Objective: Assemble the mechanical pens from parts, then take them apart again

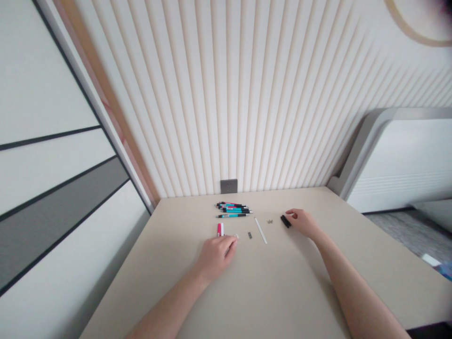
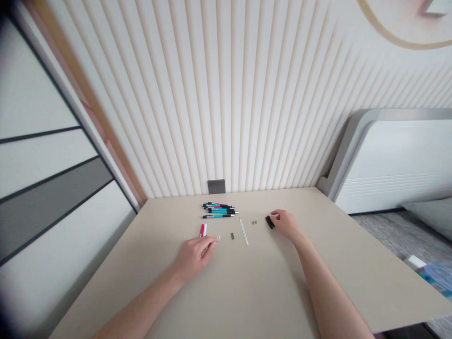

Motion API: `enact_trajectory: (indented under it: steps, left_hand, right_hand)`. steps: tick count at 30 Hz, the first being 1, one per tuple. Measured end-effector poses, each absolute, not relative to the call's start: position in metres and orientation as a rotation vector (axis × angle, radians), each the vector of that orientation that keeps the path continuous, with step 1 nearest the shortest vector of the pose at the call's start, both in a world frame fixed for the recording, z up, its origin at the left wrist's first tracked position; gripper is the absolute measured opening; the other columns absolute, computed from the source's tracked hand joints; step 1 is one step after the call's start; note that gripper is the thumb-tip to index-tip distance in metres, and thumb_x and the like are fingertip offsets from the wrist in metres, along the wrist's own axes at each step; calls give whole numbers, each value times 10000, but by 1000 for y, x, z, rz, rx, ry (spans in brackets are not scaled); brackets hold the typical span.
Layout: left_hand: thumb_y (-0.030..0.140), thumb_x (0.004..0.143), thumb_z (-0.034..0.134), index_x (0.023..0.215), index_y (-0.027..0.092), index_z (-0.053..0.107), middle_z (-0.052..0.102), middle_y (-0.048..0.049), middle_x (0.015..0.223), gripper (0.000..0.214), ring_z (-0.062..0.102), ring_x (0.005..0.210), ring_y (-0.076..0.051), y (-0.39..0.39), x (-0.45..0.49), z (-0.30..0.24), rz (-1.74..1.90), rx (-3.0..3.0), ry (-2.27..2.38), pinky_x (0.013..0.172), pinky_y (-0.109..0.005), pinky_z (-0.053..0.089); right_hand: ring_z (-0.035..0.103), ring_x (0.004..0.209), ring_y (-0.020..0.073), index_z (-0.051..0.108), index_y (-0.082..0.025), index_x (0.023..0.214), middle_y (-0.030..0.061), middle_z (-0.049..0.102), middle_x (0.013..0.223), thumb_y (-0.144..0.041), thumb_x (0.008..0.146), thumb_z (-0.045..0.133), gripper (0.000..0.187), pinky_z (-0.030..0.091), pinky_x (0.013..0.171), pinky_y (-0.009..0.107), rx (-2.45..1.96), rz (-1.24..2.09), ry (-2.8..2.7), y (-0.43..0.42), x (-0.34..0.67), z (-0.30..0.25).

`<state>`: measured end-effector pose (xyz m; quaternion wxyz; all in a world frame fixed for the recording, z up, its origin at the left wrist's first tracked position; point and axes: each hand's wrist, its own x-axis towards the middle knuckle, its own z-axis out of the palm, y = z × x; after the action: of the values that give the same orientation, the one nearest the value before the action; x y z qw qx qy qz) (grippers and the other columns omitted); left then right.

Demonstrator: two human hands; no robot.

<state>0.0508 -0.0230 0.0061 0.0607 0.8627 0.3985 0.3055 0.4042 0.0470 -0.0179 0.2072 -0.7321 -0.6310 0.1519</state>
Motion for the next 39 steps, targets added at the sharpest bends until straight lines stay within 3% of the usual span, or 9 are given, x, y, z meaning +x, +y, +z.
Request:
enact_trajectory:
  steps: [9,15,22,30,35,39]
  left_hand:
    - [176,942,461,958,224,644,742,2,871,190,692,744,-144,-22,52,3,911,2658,1174,684,-245,517]
    - [200,937,464,930,221,657,703,-35,812,194,651,789,-179,-8,30,14,987,2734,1335,753,-291,509]
    - [217,934,466,1040,228,640,729,-37,928,204,669,846,-195,5,10,12,822,2604,1539,771,-305,489]
    - [256,893,553,1082,234,634,720,-34,845,207,661,744,-197,0,20,7,770,2583,1504,730,-308,469]
    - [257,939,482,1074,216,626,674,-66,933,202,618,886,-223,0,21,10,848,2644,1583,807,-349,470]
    - [274,939,489,1202,210,578,617,-97,1064,285,570,995,-254,-1,21,14,1043,2641,1612,883,-408,460]
  right_hand:
    - [589,925,211,675,-202,1063,81,676,979,-226,950,427,274,415,852,321,-1544,-150,-1992,27,320,-6]
    - [547,978,241,674,-218,1039,101,644,1061,-137,927,481,237,370,833,344,-1583,-291,-2330,32,255,-4]
    - [542,988,269,675,-171,956,140,647,1035,-158,943,471,206,352,807,362,-1662,-234,-2438,55,239,3]
    - [563,985,248,676,-195,989,110,676,1026,-213,928,538,151,337,809,345,-1679,-122,-2460,65,239,5]
    - [568,973,232,690,-210,944,84,673,1002,-238,943,533,160,336,810,330,-1657,-98,-2450,66,244,10]
    - [569,975,218,666,-225,994,60,668,1010,-234,966,499,169,352,824,331,-1498,-21,-2360,44,251,15]
